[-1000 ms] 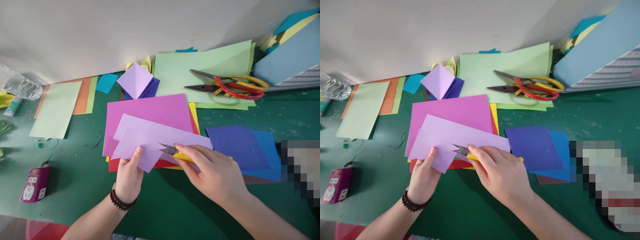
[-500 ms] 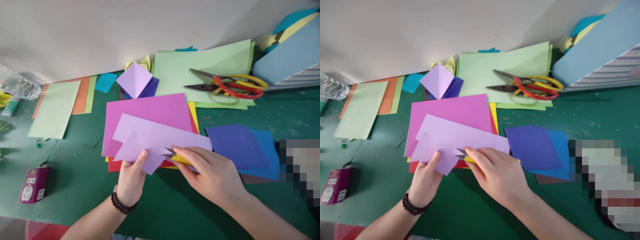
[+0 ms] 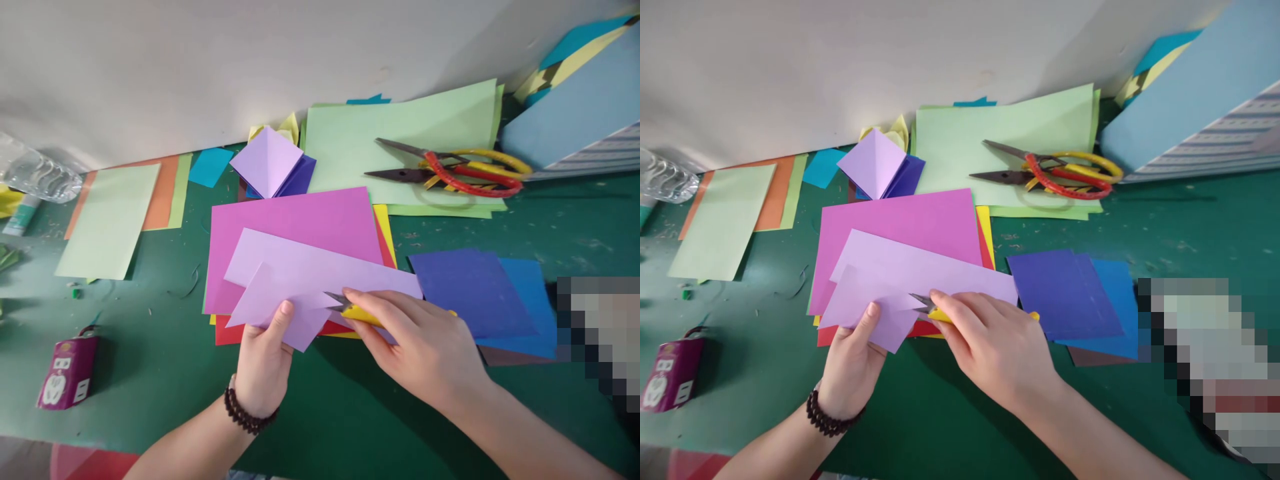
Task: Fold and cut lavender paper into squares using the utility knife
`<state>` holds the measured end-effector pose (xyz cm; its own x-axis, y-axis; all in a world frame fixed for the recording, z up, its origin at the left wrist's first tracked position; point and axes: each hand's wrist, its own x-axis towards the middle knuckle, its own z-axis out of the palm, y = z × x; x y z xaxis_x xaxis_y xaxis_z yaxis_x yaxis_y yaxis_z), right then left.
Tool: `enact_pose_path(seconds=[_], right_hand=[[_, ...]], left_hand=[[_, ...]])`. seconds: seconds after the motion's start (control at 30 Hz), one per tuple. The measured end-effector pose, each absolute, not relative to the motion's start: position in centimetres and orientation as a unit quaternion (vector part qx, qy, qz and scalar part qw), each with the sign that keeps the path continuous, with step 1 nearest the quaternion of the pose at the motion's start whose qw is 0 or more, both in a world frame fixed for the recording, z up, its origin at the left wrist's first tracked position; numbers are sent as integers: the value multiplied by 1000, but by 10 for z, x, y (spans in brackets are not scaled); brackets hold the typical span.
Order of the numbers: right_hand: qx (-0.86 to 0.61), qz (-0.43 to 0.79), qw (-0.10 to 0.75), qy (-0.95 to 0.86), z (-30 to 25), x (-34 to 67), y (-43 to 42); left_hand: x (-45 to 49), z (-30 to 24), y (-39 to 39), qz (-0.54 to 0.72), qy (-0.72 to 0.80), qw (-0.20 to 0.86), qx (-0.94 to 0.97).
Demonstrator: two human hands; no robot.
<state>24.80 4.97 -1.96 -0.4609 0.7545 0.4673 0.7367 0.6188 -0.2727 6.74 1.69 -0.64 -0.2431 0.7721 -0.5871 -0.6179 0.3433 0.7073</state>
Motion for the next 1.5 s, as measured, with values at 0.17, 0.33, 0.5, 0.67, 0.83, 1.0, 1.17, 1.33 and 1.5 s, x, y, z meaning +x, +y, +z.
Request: enact_pose_path(seconds=[0.17, 0.33, 0.5, 0.67, 0.83, 1.0, 1.17, 1.33, 1.5], right_hand=[[-444, 21, 281, -851, -21, 250, 50], [-442, 24, 281, -852, -24, 249, 50], [-428, 33, 281, -859, -22, 247, 48], [-427, 41, 275, -860, -21, 253, 51], [-425, 61, 278, -859, -16, 266, 59], [-389, 63, 285, -874, -10, 274, 62], [-361, 52, 286, -886, -13, 278, 61], [-342, 33, 259, -902, -16, 276, 61], [-336, -2, 246, -909, -19, 271, 61]], left_hand=[[66, -6, 18, 581, 541, 605, 64], [64, -6, 19, 573, 545, 610, 59], [67, -8, 15, 566, 546, 615, 61], [61, -7, 14, 535, 500, 672, 110], [37, 3, 24, 466, 399, 768, 182], [7, 11, 29, 380, 389, 821, 171], [-5, 10, 28, 357, 408, 821, 178], [-4, 15, 35, 315, 467, 756, 335], [1, 14, 38, 259, 519, 715, 390]])
